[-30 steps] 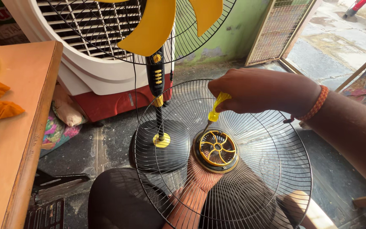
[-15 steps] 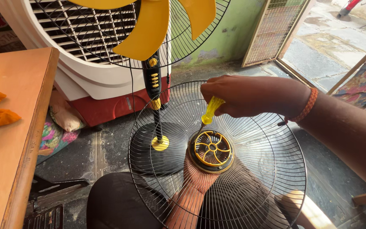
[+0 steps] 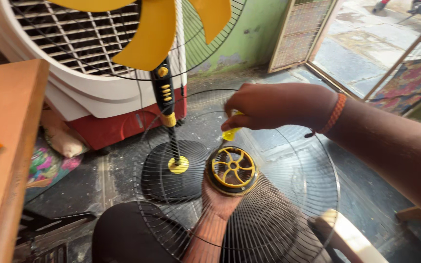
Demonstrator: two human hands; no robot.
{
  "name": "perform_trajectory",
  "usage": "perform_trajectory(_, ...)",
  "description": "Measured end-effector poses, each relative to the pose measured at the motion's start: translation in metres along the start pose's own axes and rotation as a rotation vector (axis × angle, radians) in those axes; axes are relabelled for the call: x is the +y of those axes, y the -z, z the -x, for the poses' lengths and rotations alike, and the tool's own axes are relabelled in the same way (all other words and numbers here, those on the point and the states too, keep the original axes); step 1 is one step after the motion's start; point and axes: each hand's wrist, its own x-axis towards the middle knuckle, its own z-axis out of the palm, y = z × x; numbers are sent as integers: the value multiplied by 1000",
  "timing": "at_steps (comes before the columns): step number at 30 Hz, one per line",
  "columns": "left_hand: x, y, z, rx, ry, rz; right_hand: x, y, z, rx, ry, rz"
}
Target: The person uses a yellow screwdriver to loosen and remove the central hub nut from the front grill of a standing electric fan. The grill is held in place while the nut is unscrewed and removed.
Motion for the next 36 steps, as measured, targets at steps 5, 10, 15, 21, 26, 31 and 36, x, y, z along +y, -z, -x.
perform_trajectory(5,6,4,-1,-63,-54,-60,8,-1,5,114,202,-219)
perform_trajectory(10,9,3,-1,1,-69,-32,-3,4,0,122,94,-62)
perform_trajectory(15,10,1,-3,-101,-47,-37,-5,2,1,15,-124,62)
perform_trajectory(21,9,4,-2,-81,-23,-35,13,-15,-9,266,372,-173)
perform_trajectory(26,14,13,-3,-5,-75,-4,13,-16,-17,281,273,-3)
perform_trajectory(31,17,22,-3,-3,-137,-74,12,-16,-14,216,61,31)
perform_trajectory(36,15,17,-4,-63,-37,-51,20,-20,-17,487,646,-175)
